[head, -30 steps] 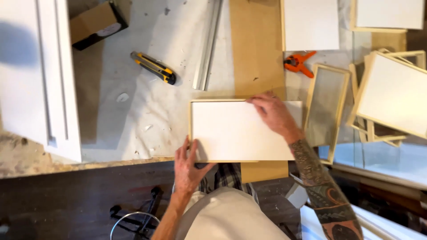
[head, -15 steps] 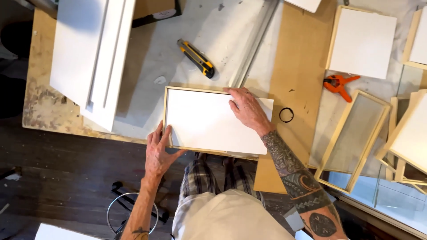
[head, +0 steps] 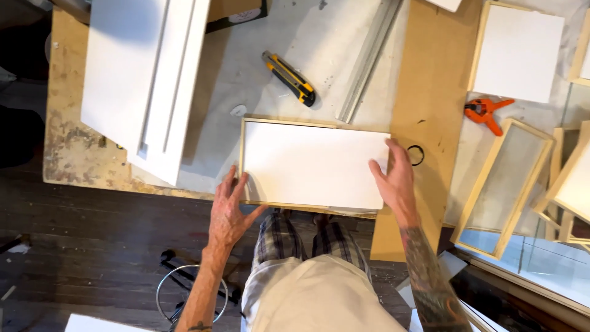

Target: Assembling wooden frames by fitting white panels into them, measuring and cutting components using a utility knife and ruler.

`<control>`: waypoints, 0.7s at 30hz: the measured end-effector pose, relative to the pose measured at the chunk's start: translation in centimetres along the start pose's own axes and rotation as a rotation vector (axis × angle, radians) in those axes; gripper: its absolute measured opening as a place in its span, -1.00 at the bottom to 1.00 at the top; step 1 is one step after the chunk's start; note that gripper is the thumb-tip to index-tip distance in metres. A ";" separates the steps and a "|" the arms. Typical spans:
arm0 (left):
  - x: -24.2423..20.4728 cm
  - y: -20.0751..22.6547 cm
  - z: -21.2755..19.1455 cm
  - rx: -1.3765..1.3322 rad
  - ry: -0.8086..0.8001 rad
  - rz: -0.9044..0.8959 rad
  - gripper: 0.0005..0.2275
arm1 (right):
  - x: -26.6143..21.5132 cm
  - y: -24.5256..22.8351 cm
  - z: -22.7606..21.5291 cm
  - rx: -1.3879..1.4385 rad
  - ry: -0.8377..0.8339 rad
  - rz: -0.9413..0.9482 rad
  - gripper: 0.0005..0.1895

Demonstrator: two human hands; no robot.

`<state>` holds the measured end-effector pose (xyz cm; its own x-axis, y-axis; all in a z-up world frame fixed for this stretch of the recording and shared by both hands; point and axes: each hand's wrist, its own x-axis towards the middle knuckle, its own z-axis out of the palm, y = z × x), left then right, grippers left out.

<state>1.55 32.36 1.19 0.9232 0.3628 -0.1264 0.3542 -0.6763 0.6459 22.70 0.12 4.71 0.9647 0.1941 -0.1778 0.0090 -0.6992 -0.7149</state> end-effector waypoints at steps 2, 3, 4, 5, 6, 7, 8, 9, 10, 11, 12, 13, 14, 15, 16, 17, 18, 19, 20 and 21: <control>0.2 -0.6 0.4 0.027 0.057 0.075 -0.23 | -1.2 2.3 0.9 0.031 0.003 0.073 -0.29; 0.3 -1.0 0.6 0.047 0.111 0.158 -0.23 | -1.7 3.4 1.5 0.055 0.016 0.148 -0.23; 0.1 -1.4 0.5 0.060 0.117 0.149 -0.23 | -2.1 2.3 1.9 0.065 0.003 0.142 -0.23; 0.0 -1.6 0.6 0.039 0.111 0.150 -0.23 | -2.5 1.3 2.0 0.093 0.015 0.167 -0.24; 0.0 -1.7 0.8 0.019 0.106 0.152 -0.23 | -2.8 0.4 2.0 0.122 0.027 0.193 -0.24; 0.1 -1.6 0.6 0.019 0.106 0.151 -0.23 | -2.7 0.9 2.1 0.122 0.026 0.193 -0.24; 0.2 -1.6 0.4 -0.001 0.091 0.148 -0.23 | -2.7 1.3 2.3 0.129 0.036 0.200 -0.24; 0.1 -1.4 0.3 -0.023 0.074 0.144 -0.23 | -2.8 1.9 2.3 0.133 0.045 0.210 -0.25; 0.5 -1.4 0.0 -0.025 0.071 0.142 -0.23 | -2.6 2.5 2.6 0.131 0.045 0.212 -0.25; 0.5 -1.5 -0.4 -0.013 0.060 0.172 -0.23 | -2.7 3.1 3.0 0.182 0.047 0.222 -0.25; 0.6 -1.5 -0.7 -0.001 0.049 0.202 -0.22 | -2.8 3.8 3.3 0.233 0.050 0.233 -0.24; 0.5 -1.6 -0.6 -0.001 0.046 0.199 -0.22 | -3.0 3.9 3.2 0.232 0.047 0.236 -0.24; 0.5 -1.8 -0.6 0.018 0.033 0.198 -0.25 | -3.2 3.9 3.1 0.238 0.050 0.236 -0.25; 0.6 -1.8 -0.5 0.037 0.022 0.200 -0.28 | -3.2 4.0 3.0 0.243 0.054 0.235 -0.25; 0.5 -2.1 -0.5 0.037 0.020 0.199 -0.28 | -3.1 4.3 3.3 0.242 0.053 0.237 -0.25; 0.5 -2.3 -0.4 0.052 0.032 0.215 -0.28 | -3.0 4.6 3.4 0.250 0.061 0.229 -0.24; 0.6 -2.4 -0.1 0.066 0.044 0.232 -0.28 | -2.8 5.0 3.4 0.258 0.068 0.222 -0.24; 0.5 -2.4 0.0 0.054 0.034 0.239 -0.28 | -2.9 5.2 3.3 0.247 0.079 0.231 -0.24; 0.4 -2.3 0.0 0.064 0.035 0.229 -0.29 | -3.1 5.4 3.1 0.271 0.076 0.214 -0.23; 0.5 -2.4 -0.1 0.081 0.039 0.222 -0.31 | -3.0 5.4 3.2 0.302 0.074 0.194 -0.21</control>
<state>1.11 34.24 -0.30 0.9740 0.2229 0.0416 0.1557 -0.7907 0.5921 18.96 -2.04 -0.80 0.9574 0.0204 -0.2881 -0.2431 -0.4815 -0.8420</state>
